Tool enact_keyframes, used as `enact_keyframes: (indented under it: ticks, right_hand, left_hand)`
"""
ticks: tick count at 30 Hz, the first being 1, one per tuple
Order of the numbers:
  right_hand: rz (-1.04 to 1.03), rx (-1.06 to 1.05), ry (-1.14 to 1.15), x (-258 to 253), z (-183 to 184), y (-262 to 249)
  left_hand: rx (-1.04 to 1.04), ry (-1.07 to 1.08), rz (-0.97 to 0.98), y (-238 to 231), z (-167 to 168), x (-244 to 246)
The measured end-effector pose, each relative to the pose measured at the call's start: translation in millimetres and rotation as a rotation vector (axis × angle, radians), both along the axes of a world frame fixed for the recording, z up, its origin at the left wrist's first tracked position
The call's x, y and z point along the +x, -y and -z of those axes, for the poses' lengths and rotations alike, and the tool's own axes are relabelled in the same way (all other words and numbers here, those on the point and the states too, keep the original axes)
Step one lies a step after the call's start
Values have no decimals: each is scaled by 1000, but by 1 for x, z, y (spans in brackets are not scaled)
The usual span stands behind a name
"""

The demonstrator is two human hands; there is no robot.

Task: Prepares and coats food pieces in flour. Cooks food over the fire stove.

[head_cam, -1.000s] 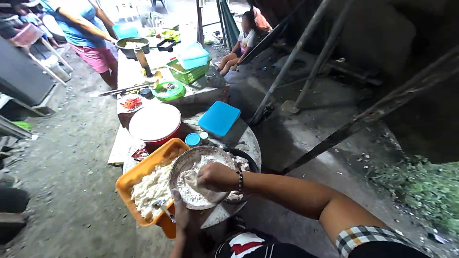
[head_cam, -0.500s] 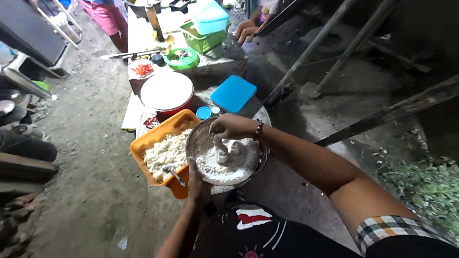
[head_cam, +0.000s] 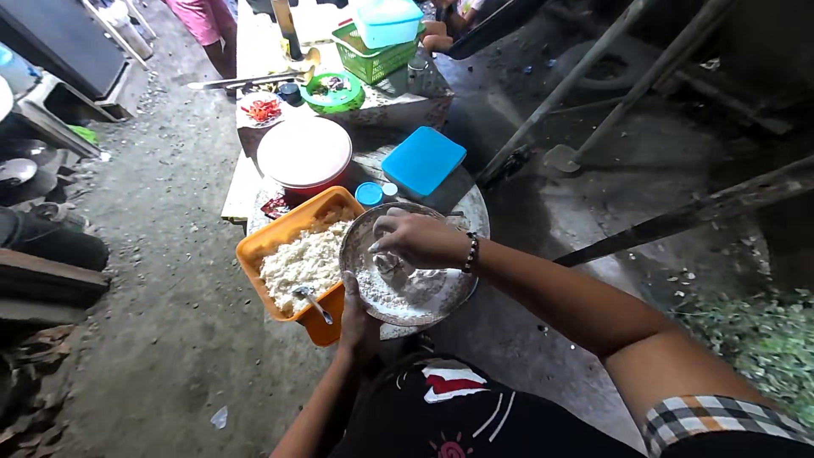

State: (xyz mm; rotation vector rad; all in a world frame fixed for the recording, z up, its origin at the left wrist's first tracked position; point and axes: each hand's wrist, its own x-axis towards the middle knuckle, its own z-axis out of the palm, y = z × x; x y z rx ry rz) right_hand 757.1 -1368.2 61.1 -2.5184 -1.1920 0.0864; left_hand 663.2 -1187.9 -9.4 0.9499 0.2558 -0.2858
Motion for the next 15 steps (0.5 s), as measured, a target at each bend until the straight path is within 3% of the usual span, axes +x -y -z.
enact_keyframes:
  ticks: [10, 15]
  right_hand:
    - [-57, -225, 90, -7, 4, 8]
    - [-41, -172, 160, -20, 0, 28]
  left_hand:
    - [0, 17, 15, -1, 2, 0]
    - [15, 14, 2, -4, 2, -1]
